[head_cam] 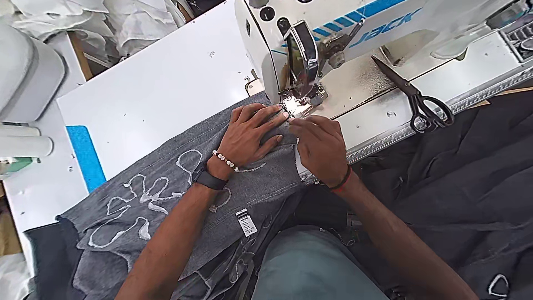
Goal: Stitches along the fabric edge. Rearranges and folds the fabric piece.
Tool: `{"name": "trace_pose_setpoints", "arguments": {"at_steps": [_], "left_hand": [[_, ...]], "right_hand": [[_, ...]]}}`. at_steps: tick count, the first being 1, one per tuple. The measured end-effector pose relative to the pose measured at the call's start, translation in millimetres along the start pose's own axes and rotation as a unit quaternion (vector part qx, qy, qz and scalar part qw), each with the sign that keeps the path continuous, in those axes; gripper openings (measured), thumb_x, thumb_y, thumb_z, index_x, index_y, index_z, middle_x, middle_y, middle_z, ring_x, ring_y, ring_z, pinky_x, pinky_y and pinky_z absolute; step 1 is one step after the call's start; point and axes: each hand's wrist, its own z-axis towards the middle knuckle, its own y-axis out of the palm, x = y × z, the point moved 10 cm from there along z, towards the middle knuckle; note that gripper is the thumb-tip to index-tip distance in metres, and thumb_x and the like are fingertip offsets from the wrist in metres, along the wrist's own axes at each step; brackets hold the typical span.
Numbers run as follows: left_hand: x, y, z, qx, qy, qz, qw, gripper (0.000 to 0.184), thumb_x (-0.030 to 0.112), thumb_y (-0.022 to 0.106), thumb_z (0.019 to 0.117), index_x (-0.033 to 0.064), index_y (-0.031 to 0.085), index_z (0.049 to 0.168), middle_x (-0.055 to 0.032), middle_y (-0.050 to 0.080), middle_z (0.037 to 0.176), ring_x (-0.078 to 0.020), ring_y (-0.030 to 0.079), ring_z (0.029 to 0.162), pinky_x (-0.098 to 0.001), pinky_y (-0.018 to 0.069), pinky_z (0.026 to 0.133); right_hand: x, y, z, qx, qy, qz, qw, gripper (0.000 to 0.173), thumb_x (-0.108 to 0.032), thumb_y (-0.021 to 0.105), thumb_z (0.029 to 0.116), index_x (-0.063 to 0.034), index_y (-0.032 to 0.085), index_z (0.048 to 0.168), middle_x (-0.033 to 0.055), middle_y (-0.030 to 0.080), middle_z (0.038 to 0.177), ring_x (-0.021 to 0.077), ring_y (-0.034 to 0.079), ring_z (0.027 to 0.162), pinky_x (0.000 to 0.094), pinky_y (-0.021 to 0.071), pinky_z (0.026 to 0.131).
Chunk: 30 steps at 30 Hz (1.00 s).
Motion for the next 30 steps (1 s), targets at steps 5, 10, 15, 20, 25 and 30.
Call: {"name": "trace_pose_setpoints", "arguments": {"at_steps": [5, 10, 15, 20, 25, 30], "left_hand": [[-7.5, -1.0, 3.4, 0.000, 0.028, 0.000, 1.000, 0.048, 0.057, 0.043, 0.1023, 0.0435, 0.056, 0.146, 0.0068, 0.048, 0.157, -0.0221, 0.042, 0.142, -0.0476, 0.0282, 0.115], [-3.3, -4.0, 7.8, 0.003, 0.012, 0.015, 1.000, 0.046, 0.057, 0.045, 0.1015, 0.0389, 0.063, 0.140, -0.0014, 0.053, 0.151, -0.0302, 0.045, 0.137, -0.0535, 0.0288, 0.112], [-7.0, -2.7, 5.2, 0.009, 0.027, 0.003, 1.000, 0.045, 0.057, 0.045, 0.1020, 0.0446, 0.059, 0.143, 0.0006, 0.052, 0.153, -0.0276, 0.045, 0.137, -0.0521, 0.0277, 0.113], [-10.0, -2.2, 9.2, -0.004, 0.043, 0.014, 0.999, 0.046, 0.059, 0.043, 0.1016, 0.0486, 0.055, 0.145, 0.0008, 0.053, 0.151, -0.0273, 0.046, 0.135, -0.0518, 0.0265, 0.112], [1.2, -6.8, 12.1, 0.021, 0.000, 0.016, 1.000, 0.042, 0.054, 0.045, 0.1028, 0.0397, 0.066, 0.136, -0.0051, 0.059, 0.142, -0.0321, 0.048, 0.132, -0.0560, 0.0288, 0.111], [16.6, 0.4, 0.3, 0.023, -0.081, 0.010, 0.996, 0.056, 0.068, 0.050, 0.0952, 0.0406, 0.059, 0.144, -0.0011, 0.048, 0.156, -0.0281, 0.040, 0.144, -0.0540, 0.0263, 0.117]], "right_hand": [[-7.4, 11.5, -7.1, -0.028, -0.027, -0.037, 0.999, 0.033, -0.013, 0.054, 0.0952, -0.0209, 0.076, 0.118, -0.0046, 0.071, 0.131, 0.0203, 0.061, 0.124, 0.0460, 0.0428, 0.100], [-2.8, 6.1, -7.0, 0.001, 0.011, -0.035, 0.999, 0.028, -0.013, 0.057, 0.0961, -0.0192, 0.078, 0.113, -0.0037, 0.075, 0.123, 0.0207, 0.065, 0.108, 0.0430, 0.0453, 0.091], [-2.9, 6.5, -9.1, 0.001, -0.007, -0.012, 1.000, 0.027, -0.013, 0.058, 0.0948, -0.0173, 0.078, 0.112, -0.0013, 0.074, 0.124, 0.0217, 0.065, 0.117, 0.0415, 0.0500, 0.095], [-4.6, 8.3, -8.7, -0.009, -0.006, -0.043, 0.999, 0.029, -0.014, 0.056, 0.0950, -0.0174, 0.076, 0.115, -0.0015, 0.072, 0.129, 0.0224, 0.063, 0.119, 0.0429, 0.0470, 0.096], [-6.0, 4.7, -6.7, 0.009, 0.011, -0.100, 0.995, 0.025, -0.015, 0.056, 0.0955, -0.0159, 0.076, 0.111, -0.0002, 0.075, 0.119, 0.0234, 0.064, 0.096, 0.0424, 0.0429, 0.078], [3.3, -0.3, -8.7, 0.023, 0.046, -0.063, 0.997, 0.024, -0.016, 0.055, 0.0964, -0.0163, 0.077, 0.108, -0.0002, 0.076, 0.117, 0.0248, 0.065, 0.097, 0.0450, 0.0434, 0.079]]}}
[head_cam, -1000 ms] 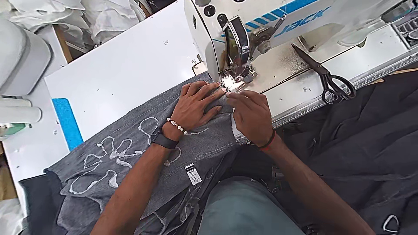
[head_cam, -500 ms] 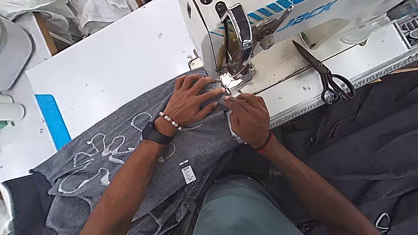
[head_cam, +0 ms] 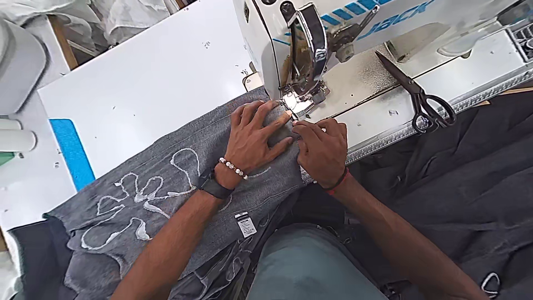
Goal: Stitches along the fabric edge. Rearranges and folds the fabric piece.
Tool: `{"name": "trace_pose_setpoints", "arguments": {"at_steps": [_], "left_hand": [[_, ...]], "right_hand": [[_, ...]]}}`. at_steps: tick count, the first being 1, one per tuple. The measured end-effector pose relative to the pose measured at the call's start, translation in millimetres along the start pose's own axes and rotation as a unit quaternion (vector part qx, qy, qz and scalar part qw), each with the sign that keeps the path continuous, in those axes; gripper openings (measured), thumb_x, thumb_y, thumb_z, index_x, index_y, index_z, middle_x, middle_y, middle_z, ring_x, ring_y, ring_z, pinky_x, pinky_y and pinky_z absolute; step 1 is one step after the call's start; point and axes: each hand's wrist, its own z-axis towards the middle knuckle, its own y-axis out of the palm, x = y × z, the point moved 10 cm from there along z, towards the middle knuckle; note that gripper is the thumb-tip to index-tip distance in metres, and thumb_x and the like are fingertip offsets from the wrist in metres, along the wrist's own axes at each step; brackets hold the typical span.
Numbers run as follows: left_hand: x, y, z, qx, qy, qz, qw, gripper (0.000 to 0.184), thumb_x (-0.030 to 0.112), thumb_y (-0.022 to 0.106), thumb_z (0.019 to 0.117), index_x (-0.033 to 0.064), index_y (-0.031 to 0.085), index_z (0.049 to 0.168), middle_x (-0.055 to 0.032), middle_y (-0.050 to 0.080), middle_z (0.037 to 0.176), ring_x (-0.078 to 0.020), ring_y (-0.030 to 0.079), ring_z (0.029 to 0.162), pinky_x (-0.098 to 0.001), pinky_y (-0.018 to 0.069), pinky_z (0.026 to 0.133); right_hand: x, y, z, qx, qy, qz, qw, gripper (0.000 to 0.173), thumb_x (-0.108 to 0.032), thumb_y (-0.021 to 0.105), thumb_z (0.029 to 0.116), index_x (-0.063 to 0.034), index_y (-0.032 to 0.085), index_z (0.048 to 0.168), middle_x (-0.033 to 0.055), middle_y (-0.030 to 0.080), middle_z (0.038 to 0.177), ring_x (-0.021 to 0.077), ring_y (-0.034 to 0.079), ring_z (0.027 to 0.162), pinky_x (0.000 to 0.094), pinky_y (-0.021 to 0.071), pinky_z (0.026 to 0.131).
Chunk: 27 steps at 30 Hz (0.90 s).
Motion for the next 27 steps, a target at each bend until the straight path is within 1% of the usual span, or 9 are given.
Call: {"name": "trace_pose_setpoints", "arguments": {"at_steps": [7, 11, 14, 17, 20, 22, 23, 25, 27], "left_hand": [[12.9, 5.7, -2.6, 0.005, -0.057, 0.035, 0.998, 0.094, 0.087, 0.049, 0.0810, 0.0256, 0.051, 0.153, -0.0040, 0.041, 0.161, -0.0307, 0.036, 0.148, -0.0559, 0.0231, 0.121], [15.3, 8.4, -4.3, 0.002, -0.074, 0.046, 0.996, 0.099, 0.090, 0.048, 0.0781, 0.0264, 0.049, 0.154, -0.0021, 0.039, 0.164, -0.0288, 0.034, 0.150, -0.0544, 0.0212, 0.123], [12.1, 5.7, -8.8, -0.005, -0.048, 0.013, 0.999, 0.089, 0.083, 0.049, 0.0851, 0.0259, 0.050, 0.153, -0.0027, 0.040, 0.163, -0.0290, 0.032, 0.152, -0.0542, 0.0211, 0.124], [9.5, -0.7, -15.0, 0.008, -0.004, -0.026, 1.000, 0.057, 0.055, 0.046, 0.1003, 0.0231, 0.061, 0.145, -0.0042, 0.046, 0.159, -0.0278, 0.035, 0.151, -0.0517, 0.0243, 0.124], [9.3, -1.0, -15.4, 0.008, 0.014, -0.019, 1.000, 0.048, 0.042, 0.041, 0.1044, 0.0231, 0.062, 0.143, -0.0036, 0.047, 0.159, -0.0270, 0.035, 0.151, -0.0502, 0.0256, 0.123], [8.7, -1.4, -14.5, 0.011, 0.007, -0.016, 1.000, 0.046, 0.039, 0.041, 0.1061, 0.0245, 0.061, 0.144, -0.0026, 0.048, 0.158, -0.0259, 0.036, 0.150, -0.0498, 0.0265, 0.122], [8.4, -0.7, -13.7, 0.010, 0.002, -0.009, 1.000, 0.045, 0.039, 0.041, 0.1066, 0.0259, 0.060, 0.146, -0.0021, 0.047, 0.159, -0.0254, 0.036, 0.150, -0.0498, 0.0265, 0.122], [8.5, 1.5, -13.7, 0.007, -0.006, 0.000, 1.000, 0.046, 0.040, 0.043, 0.1060, 0.0285, 0.058, 0.148, -0.0015, 0.046, 0.159, -0.0253, 0.035, 0.151, -0.0501, 0.0264, 0.122], [8.8, 3.1, -13.9, 0.006, -0.012, 0.005, 1.000, 0.046, 0.043, 0.044, 0.1052, 0.0302, 0.057, 0.148, -0.0011, 0.046, 0.159, -0.0263, 0.034, 0.150, -0.0510, 0.0262, 0.121]], "right_hand": [[18.7, 0.2, 3.4, -0.001, 0.116, -0.002, 0.993, 0.032, -0.018, 0.050, 0.1039, -0.0140, 0.066, 0.132, 0.0001, 0.071, 0.129, 0.0226, 0.061, 0.122, 0.0464, 0.0449, 0.086], [26.2, 6.2, 11.2, -0.060, 0.148, -0.003, 0.987, 0.032, -0.045, 0.065, 0.0974, -0.0148, 0.070, 0.105, 0.0094, 0.062, 0.114, 0.0323, 0.057, 0.105, 0.0508, 0.0432, 0.077], [17.2, 10.8, 24.3, -0.117, 0.155, 0.025, 0.981, 0.020, -0.033, 0.070, 0.0890, -0.0151, 0.068, 0.080, 0.0108, 0.063, 0.108, 0.0347, 0.057, 0.105, 0.0552, 0.0414, 0.078], [-1.1, 13.7, 36.0, -0.161, 0.133, 0.048, 0.977, 0.019, -0.032, 0.070, 0.0834, -0.0163, 0.066, 0.073, 0.0150, 0.056, 0.110, 0.0382, 0.049, 0.111, 0.0551, 0.0382, 0.080], [-2.2, 14.8, 36.3, -0.156, 0.139, 0.077, 0.975, 0.017, -0.030, 0.070, 0.0830, -0.0156, 0.066, 0.073, 0.0166, 0.054, 0.113, 0.0381, 0.047, 0.114, 0.0534, 0.0392, 0.080], [3.5, 9.5, 23.3, -0.123, 0.185, 0.130, 0.966, 0.018, -0.030, 0.072, 0.0899, -0.0124, 0.074, 0.090, 0.0110, 0.066, 0.111, 0.0292, 0.061, 0.101, 0.0481, 0.0508, 0.078], [5.6, 7.6, 13.2, -0.117, 0.208, 0.144, 0.960, 0.026, -0.032, 0.071, 0.0929, -0.0099, 0.073, 0.106, 0.0071, 0.069, 0.096, 0.0231, 0.066, 0.080, 0.0438, 0.0551, 0.066], [2.3, 11.5, -16.3, -0.159, 0.247, 0.166, 0.941, 0.049, -0.036, 0.062, 0.0984, -0.0069, 0.057, 0.138, 0.0018, 0.061, 0.068, 0.0187, 0.058, 0.054, 0.0403, 0.0505, 0.049], [-2.0, 10.4, -39.4, -0.166, 0.267, 0.191, 0.930, 0.047, -0.032, 0.055, 0.1004, -0.0073, 0.058, 0.140, -0.0024, 0.051, 0.056, 0.0137, 0.049, 0.046, 0.0346, 0.0439, 0.046]]}}
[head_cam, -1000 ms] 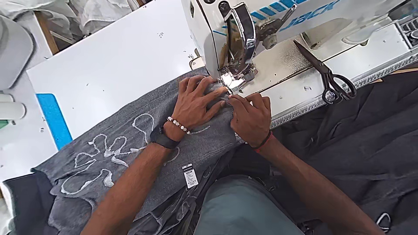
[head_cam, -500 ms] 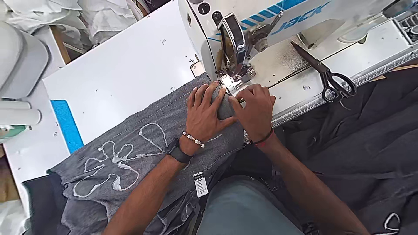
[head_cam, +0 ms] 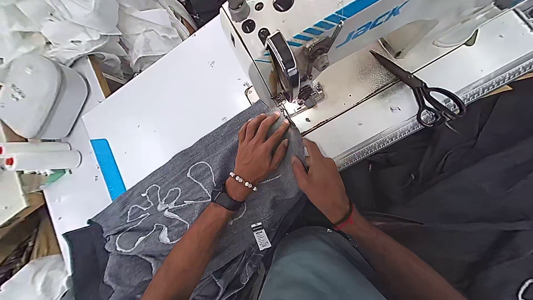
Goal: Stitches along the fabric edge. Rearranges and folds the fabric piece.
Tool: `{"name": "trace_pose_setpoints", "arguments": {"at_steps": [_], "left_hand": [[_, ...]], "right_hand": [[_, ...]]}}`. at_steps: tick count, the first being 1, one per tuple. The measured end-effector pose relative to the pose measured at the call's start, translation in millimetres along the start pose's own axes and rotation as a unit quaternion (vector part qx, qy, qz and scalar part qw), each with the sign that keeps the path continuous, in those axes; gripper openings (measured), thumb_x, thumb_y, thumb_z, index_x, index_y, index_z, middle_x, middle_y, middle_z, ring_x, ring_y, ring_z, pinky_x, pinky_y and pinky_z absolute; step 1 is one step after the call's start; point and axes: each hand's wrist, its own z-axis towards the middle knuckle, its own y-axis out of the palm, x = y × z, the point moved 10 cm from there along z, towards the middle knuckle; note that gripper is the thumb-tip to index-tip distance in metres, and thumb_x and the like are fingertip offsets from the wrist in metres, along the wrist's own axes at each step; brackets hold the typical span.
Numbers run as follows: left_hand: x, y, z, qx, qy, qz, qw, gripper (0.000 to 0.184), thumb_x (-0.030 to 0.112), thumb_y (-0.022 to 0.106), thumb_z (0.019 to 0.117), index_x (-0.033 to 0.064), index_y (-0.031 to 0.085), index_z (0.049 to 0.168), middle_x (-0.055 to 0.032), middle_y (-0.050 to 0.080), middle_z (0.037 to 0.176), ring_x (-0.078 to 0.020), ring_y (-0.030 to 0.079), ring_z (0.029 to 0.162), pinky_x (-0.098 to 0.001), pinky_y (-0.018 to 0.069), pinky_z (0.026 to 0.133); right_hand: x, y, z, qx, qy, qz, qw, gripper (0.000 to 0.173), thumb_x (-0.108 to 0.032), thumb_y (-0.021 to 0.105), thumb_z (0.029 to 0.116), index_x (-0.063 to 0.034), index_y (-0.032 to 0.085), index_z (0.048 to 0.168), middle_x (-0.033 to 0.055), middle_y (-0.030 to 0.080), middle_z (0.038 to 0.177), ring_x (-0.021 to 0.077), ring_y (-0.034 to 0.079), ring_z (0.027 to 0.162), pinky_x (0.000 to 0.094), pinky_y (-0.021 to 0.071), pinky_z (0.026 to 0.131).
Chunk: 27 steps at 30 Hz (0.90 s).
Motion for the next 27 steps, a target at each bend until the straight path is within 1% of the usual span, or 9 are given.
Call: {"name": "trace_pose_setpoints", "arguments": {"at_steps": [3, 6, 7, 11, 15, 18, 21, 23, 27], "left_hand": [[0.2, -4.7, 4.7, 0.033, 0.004, 0.012, 0.999, 0.044, 0.043, 0.045, 0.1045, 0.0290, 0.064, 0.141, -0.0019, 0.051, 0.154, -0.0281, 0.038, 0.146, -0.0511, 0.0264, 0.119], [5.0, -14.6, 8.7, 0.079, 0.030, 0.041, 0.996, 0.034, 0.040, 0.052, 0.1031, 0.0221, 0.076, 0.120, -0.0060, 0.062, 0.138, -0.0304, 0.048, 0.135, -0.0504, 0.0316, 0.112], [5.8, -15.2, 9.2, 0.082, 0.030, 0.049, 0.995, 0.033, 0.039, 0.053, 0.1028, 0.0220, 0.076, 0.118, -0.0062, 0.063, 0.135, -0.0306, 0.049, 0.133, -0.0504, 0.0318, 0.112], [6.7, -14.0, 6.0, 0.081, 0.011, 0.060, 0.995, 0.033, 0.040, 0.052, 0.1029, 0.0247, 0.075, 0.120, -0.0051, 0.063, 0.136, -0.0305, 0.047, 0.135, -0.0511, 0.0314, 0.112], [4.6, -15.8, 8.2, 0.084, 0.021, 0.055, 0.995, 0.032, 0.039, 0.053, 0.1029, 0.0226, 0.076, 0.118, -0.0062, 0.064, 0.134, -0.0307, 0.049, 0.133, -0.0508, 0.0327, 0.110], [3.8, -15.1, 8.3, 0.068, 0.011, 0.052, 0.996, 0.035, 0.039, 0.050, 0.1041, 0.0251, 0.074, 0.126, -0.0049, 0.063, 0.137, -0.0300, 0.047, 0.134, -0.0509, 0.0321, 0.111], [2.3, -15.5, 8.0, 0.057, 0.006, 0.048, 0.997, 0.036, 0.040, 0.049, 0.1047, 0.0273, 0.072, 0.130, -0.0051, 0.062, 0.138, -0.0301, 0.047, 0.134, -0.0504, 0.0313, 0.110], [2.8, -18.5, 9.1, 0.049, 0.007, 0.040, 0.998, 0.036, 0.039, 0.050, 0.1045, 0.0269, 0.072, 0.131, -0.0062, 0.061, 0.138, -0.0306, 0.047, 0.134, -0.0516, 0.0315, 0.110], [0.5, -22.7, 15.0, 0.069, 0.040, 0.025, 0.996, 0.033, 0.041, 0.054, 0.1032, 0.0250, 0.076, 0.122, -0.0064, 0.064, 0.131, -0.0305, 0.050, 0.129, -0.0507, 0.0324, 0.109]], "right_hand": [[2.3, -11.2, -1.7, 0.031, -0.001, 0.058, 0.998, 0.035, -0.023, 0.055, 0.0993, -0.0122, 0.070, 0.129, -0.0070, 0.048, 0.052, 0.0065, 0.041, 0.042, 0.0274, 0.0370, 0.041], [-2.5, -14.7, 9.8, 0.045, -0.018, 0.036, 0.998, 0.040, -0.021, 0.054, 0.0989, -0.0136, 0.069, 0.134, -0.0064, 0.050, 0.053, 0.0073, 0.040, 0.042, 0.0290, 0.0359, 0.041], [-1.7, -14.1, 13.0, 0.041, -0.017, 0.029, 0.999, 0.041, -0.021, 0.053, 0.0989, -0.0137, 0.069, 0.136, -0.0063, 0.050, 0.053, 0.0077, 0.040, 0.042, 0.0294, 0.0359, 0.041], [3.6, -14.9, 15.4, 0.028, 0.018, 0.008, 0.999, 0.042, -0.025, 0.057, 0.0947, -0.0206, 0.071, 0.134, -0.0084, 0.048, 0.052, 0.0075, 0.040, 0.043, 0.0307, 0.0349, 0.043], [-3.0, -16.5, 8.4, 0.017, 0.028, -0.014, 0.999, 0.044, -0.027, 0.063, 0.0874, -0.0232, 0.072, 0.131, -0.0068, 0.056, 0.063, 0.0089, 0.050, 0.052, 0.0322, 0.0416, 0.049], [-1.2, -15.6, 3.7, -0.007, 0.024, 0.030, 0.999, 0.043, -0.026, 0.060, 0.0900, -0.0185, 0.069, 0.131, -0.0088, 0.049, 0.058, 0.0055, 0.043, 0.047, 0.0279, 0.0378, 0.044], [-8.3, -24.3, -3.3, -0.003, -0.003, 0.034, 0.999, 0.042, -0.024, 0.057, 0.0930, -0.0158, 0.071, 0.132, -0.0097, 0.048, 0.053, 0.0035, 0.041, 0.044, 0.0253, 0.0365, 0.042], [-13.2, -33.8, -2.8, 0.018, -0.016, 0.004, 1.000, 0.039, -0.023, 0.057, 0.0935, -0.0156, 0.073, 0.128, -0.0085, 0.050, 0.054, 0.0048, 0.041, 0.044, 0.0262, 0.0352, 0.042], [-34.0, -49.5, 19.6, 0.010, -0.036, -0.054, 0.998, 0.035, -0.023, 0.059, 0.0927, -0.0192, 0.077, 0.123, -0.0059, 0.052, 0.056, 0.0091, 0.044, 0.045, 0.0308, 0.0367, 0.042]]}}
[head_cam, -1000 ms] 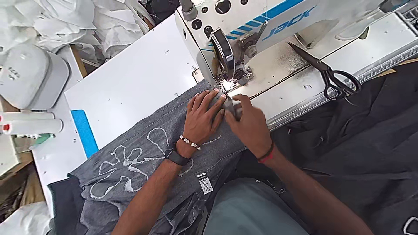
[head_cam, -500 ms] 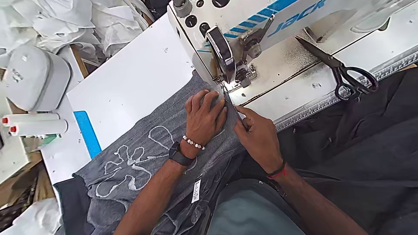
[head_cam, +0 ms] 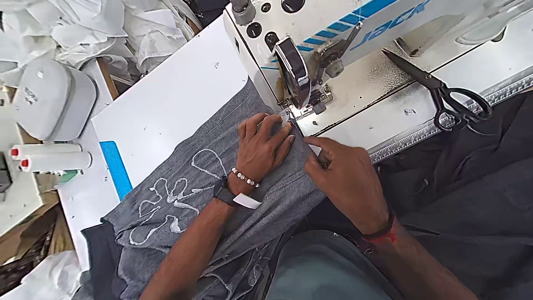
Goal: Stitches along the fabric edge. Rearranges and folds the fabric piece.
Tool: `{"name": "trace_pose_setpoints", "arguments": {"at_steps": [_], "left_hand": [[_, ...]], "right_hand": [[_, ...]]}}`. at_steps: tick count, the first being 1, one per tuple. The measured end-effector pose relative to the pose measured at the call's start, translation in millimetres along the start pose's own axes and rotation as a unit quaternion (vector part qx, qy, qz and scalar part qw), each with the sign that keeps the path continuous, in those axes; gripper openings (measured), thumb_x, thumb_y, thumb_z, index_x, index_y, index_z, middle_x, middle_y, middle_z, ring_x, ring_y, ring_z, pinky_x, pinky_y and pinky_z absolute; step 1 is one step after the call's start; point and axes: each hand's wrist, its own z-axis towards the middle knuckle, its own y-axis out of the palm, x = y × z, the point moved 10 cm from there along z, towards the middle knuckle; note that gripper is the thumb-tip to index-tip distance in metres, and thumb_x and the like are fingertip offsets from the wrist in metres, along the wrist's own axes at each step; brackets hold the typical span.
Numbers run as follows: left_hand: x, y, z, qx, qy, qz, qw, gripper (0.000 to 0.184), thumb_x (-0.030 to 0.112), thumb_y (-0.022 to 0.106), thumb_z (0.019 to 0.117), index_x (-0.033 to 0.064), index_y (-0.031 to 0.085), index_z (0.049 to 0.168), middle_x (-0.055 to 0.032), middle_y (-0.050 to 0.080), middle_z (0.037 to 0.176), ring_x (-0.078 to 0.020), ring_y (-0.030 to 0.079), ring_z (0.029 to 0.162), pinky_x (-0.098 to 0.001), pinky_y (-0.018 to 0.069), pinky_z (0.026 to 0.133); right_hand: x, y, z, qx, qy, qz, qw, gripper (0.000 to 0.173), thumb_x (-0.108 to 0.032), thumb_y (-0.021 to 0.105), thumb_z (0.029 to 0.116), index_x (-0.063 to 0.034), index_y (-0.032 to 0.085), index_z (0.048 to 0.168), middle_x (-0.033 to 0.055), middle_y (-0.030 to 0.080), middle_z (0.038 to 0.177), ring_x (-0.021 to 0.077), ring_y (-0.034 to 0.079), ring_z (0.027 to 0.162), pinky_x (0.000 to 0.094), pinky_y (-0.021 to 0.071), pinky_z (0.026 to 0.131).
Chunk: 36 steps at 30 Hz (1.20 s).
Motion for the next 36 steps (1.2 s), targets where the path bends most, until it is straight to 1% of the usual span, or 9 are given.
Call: {"name": "trace_pose_setpoints", "arguments": {"at_steps": [7, 10, 13, 16, 24, 27, 29, 33, 36], "left_hand": [[3.2, 0.7, 0.8, -0.003, 0.047, -0.020, 0.999, 0.028, 0.031, 0.059, 0.1007, 0.0198, 0.077, 0.120, -0.0076, 0.068, 0.127, -0.0305, 0.055, 0.127, -0.0477, 0.0409, 0.108], [-3.3, 8.2, -8.0, -0.042, -0.010, -0.112, 0.993, 0.033, 0.027, 0.054, 0.1025, 0.0175, 0.072, 0.129, -0.0062, 0.061, 0.141, -0.0267, 0.049, 0.139, -0.0463, 0.0407, 0.115], [-6.9, 13.3, -14.1, -0.047, -0.020, -0.092, 0.994, 0.039, 0.035, 0.049, 0.1049, 0.0241, 0.066, 0.139, -0.0015, 0.053, 0.154, -0.0250, 0.039, 0.149, -0.0477, 0.0321, 0.122], [-3.5, 15.9, -17.9, -0.040, -0.021, -0.056, 0.997, 0.040, 0.036, 0.047, 0.1059, 0.0291, 0.063, 0.142, -0.0010, 0.050, 0.156, -0.0262, 0.037, 0.150, -0.0503, 0.0283, 0.124], [-3.9, 7.7, -6.6, -0.016, -0.036, -0.030, 0.999, 0.038, 0.038, 0.049, 0.1043, 0.0228, 0.067, 0.134, 0.0006, 0.061, 0.144, -0.0222, 0.052, 0.136, -0.0465, 0.0405, 0.108], [-9.1, 6.2, 0.2, -0.015, -0.032, -0.013, 0.999, 0.037, 0.036, 0.049, 0.1051, 0.0215, 0.067, 0.134, -0.0001, 0.063, 0.140, -0.0229, 0.057, 0.129, -0.0458, 0.0447, 0.102], [-9.0, 4.2, 3.9, -0.025, -0.029, -0.020, 0.999, 0.036, 0.033, 0.050, 0.1049, 0.0198, 0.069, 0.132, -0.0026, 0.064, 0.140, -0.0265, 0.057, 0.128, -0.0479, 0.0441, 0.102], [-8.1, 2.9, 4.2, -0.019, -0.027, -0.020, 0.999, 0.035, 0.032, 0.051, 0.1047, 0.0187, 0.069, 0.132, -0.0042, 0.064, 0.139, -0.0281, 0.058, 0.126, -0.0485, 0.0442, 0.100], [-14.7, 8.8, 1.3, -0.008, -0.016, -0.016, 1.000, 0.036, 0.035, 0.050, 0.1047, 0.0254, 0.069, 0.133, -0.0020, 0.064, 0.139, -0.0260, 0.058, 0.125, -0.0465, 0.0432, 0.101]], "right_hand": [[8.1, 43.8, 59.7, -0.138, 0.022, -0.136, 0.981, 0.047, -0.031, 0.058, 0.0979, -0.0156, 0.059, 0.143, 0.0138, 0.068, 0.082, 0.0352, 0.067, 0.073, 0.0525, 0.0516, 0.058], [5.7, 39.9, 49.8, -0.106, -0.005, -0.166, 0.980, 0.048, -0.036, 0.060, 0.0975, -0.0149, 0.059, 0.141, 0.0121, 0.064, 0.072, 0.0337, 0.065, 0.064, 0.0484, 0.0471, 0.049], [19.1, 27.0, 37.2, -0.070, 0.016, -0.183, 0.980, 0.044, -0.048, 0.059, 0.0949, -0.0137, 0.065, 0.122, 0.0074, 0.060, 0.063, 0.0309, 0.064, 0.058, 0.0481, 0.0468, 0.049], [43.4, 16.6, 4.7, -0.055, -0.025, -0.132, 0.989, 0.061, -0.049, 0.061, 0.0938, -0.0153, 0.056, 0.144, 0.0000, 0.058, 0.059, 0.0224, 0.057, 0.050, 0.0462, 0.0462, 0.047], [28.0, 30.0, -72.6, -0.031, -0.130, -0.194, 0.972, 0.032, -0.022, 0.056, 0.0886, -0.0161, 0.071, 0.116, 0.0003, 0.063, 0.066, 0.0196, 0.055, 0.044, 0.0372, 0.0385, 0.037], [18.7, 5.3, -51.1, -0.022, -0.091, -0.220, 0.971, 0.032, -0.042, 0.061, 0.0948, -0.0222, 0.077, 0.114, 0.0063, 0.069, 0.083, 0.0245, 0.064, 0.057, 0.0425, 0.0472, 0.043], [5.2, -18.1, -23.6, 0.061, -0.101, -0.177, 0.977, 0.029, -0.037, 0.060, 0.0986, -0.0157, 0.077, 0.107, 0.0088, 0.067, 0.090, 0.0233, 0.064, 0.064, 0.0407, 0.0488, 0.047], [2.4, 14.0, 30.7, 0.047, -0.108, -0.109, 0.987, 0.034, -0.027, 0.058, 0.1022, -0.0070, 0.067, 0.129, 0.0093, 0.072, 0.099, 0.0240, 0.070, 0.083, 0.0430, 0.0586, 0.066], [1.1, 39.1, 43.5, 0.067, -0.086, -0.188, 0.976, 0.030, -0.032, 0.058, 0.1028, -0.0106, 0.073, 0.117, 0.0102, 0.068, 0.098, 0.0294, 0.067, 0.089, 0.0438, 0.0541, 0.064]]}}
